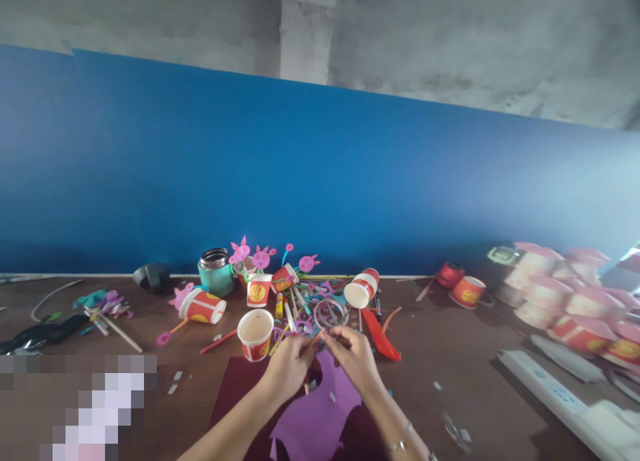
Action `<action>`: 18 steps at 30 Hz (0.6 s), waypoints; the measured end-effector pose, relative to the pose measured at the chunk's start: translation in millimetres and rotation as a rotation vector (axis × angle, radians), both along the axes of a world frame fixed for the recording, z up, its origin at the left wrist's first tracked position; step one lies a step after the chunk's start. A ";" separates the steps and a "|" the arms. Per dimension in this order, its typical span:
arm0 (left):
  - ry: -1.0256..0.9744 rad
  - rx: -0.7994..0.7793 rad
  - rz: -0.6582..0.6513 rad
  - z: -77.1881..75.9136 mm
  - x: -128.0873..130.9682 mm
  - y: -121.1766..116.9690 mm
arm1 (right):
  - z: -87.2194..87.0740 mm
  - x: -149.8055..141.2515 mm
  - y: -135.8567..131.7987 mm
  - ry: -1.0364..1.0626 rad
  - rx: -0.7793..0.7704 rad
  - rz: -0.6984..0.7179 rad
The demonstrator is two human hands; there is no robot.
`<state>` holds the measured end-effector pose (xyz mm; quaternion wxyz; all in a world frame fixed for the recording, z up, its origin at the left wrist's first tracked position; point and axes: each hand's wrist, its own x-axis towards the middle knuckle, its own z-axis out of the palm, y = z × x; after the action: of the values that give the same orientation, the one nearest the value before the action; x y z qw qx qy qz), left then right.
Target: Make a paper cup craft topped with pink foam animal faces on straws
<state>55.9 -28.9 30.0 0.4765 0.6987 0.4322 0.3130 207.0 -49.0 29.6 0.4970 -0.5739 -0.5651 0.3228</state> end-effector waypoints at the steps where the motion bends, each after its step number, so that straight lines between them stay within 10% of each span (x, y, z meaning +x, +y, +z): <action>1: 0.000 0.005 -0.007 2.5 -0.6 -0.4 | -0.2 0.2 0.1 0.000 -0.010 -0.005; 11: -0.075 -0.141 -0.099 1.7 -1.2 1.4 | 5.0 0.0 -0.9 0.088 -0.053 0.045; 18: 0.103 0.163 0.100 5.3 -4.7 2.1 | 1.3 1.8 1.8 0.365 -0.141 0.171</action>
<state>51.2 -26.8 35.3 0.3792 0.7279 0.4634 0.3340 208.8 -47.2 31.0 0.5205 -0.4894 -0.4881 0.5012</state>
